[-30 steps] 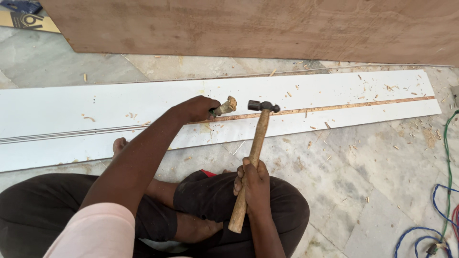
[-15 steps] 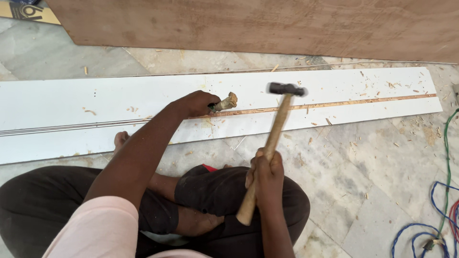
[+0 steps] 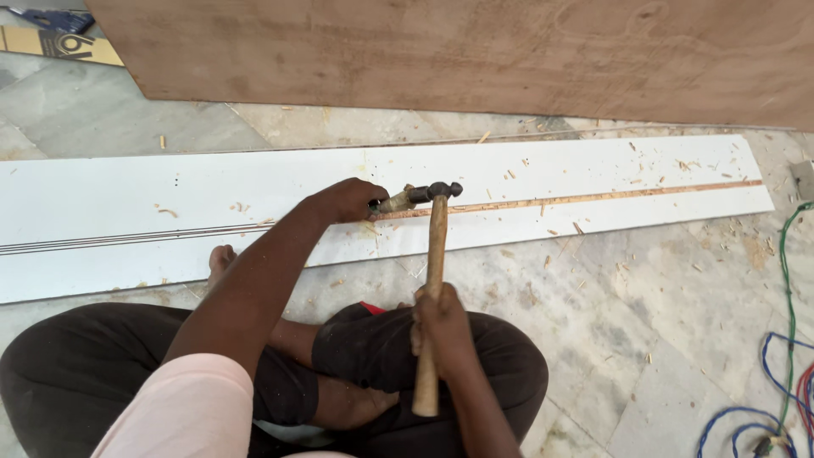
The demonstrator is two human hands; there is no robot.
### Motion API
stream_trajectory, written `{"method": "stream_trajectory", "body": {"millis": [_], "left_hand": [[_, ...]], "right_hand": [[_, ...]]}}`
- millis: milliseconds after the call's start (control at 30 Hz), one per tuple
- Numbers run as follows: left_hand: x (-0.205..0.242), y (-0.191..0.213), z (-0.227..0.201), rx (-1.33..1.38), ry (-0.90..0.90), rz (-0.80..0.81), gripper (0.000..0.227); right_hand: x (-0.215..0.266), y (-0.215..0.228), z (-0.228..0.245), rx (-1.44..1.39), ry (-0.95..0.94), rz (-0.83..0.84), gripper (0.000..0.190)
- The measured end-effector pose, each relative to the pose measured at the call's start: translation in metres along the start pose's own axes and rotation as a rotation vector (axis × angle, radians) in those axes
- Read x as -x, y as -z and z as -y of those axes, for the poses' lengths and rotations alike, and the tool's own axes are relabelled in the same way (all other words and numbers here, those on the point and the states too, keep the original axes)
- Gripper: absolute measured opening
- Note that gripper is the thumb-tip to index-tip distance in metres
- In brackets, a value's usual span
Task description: The person sits on the floor and uses a hammer and a chisel to carve a groove along a marked line on a long white board. They repeatedly strike the chisel to remove wood shavings and deepen the groove.
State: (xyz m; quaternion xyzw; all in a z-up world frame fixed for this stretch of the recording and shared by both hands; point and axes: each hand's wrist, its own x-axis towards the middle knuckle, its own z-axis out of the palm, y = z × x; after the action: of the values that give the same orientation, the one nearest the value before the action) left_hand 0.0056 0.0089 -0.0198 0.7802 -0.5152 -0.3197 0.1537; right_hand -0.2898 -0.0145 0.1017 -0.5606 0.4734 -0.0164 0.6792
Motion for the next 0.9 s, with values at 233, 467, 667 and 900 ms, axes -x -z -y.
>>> {"method": "stream_trajectory", "body": {"millis": [233, 467, 667, 900], "left_hand": [[-0.006, -0.008, 0.01, -0.016, -0.028, -0.001, 0.039], [0.021, 0.017, -0.005, 0.141, 0.077, -0.079, 0.031], [0.03, 0.044, -0.017, 0.265, 0.049, -0.125, 0.034], [0.018, 0.023, -0.028, 0.241, 0.056, -0.087, 0.038]], "right_hand": [[-0.004, 0.003, -0.003, -0.04, 0.125, -0.06, 0.017], [-0.011, 0.021, -0.001, -0.186, 0.098, -0.056, 0.019], [-0.013, 0.018, -0.003, -0.249, 0.071, -0.125, 0.02], [-0.014, 0.016, -0.01, -0.165, 0.128, -0.1, 0.021]]}}
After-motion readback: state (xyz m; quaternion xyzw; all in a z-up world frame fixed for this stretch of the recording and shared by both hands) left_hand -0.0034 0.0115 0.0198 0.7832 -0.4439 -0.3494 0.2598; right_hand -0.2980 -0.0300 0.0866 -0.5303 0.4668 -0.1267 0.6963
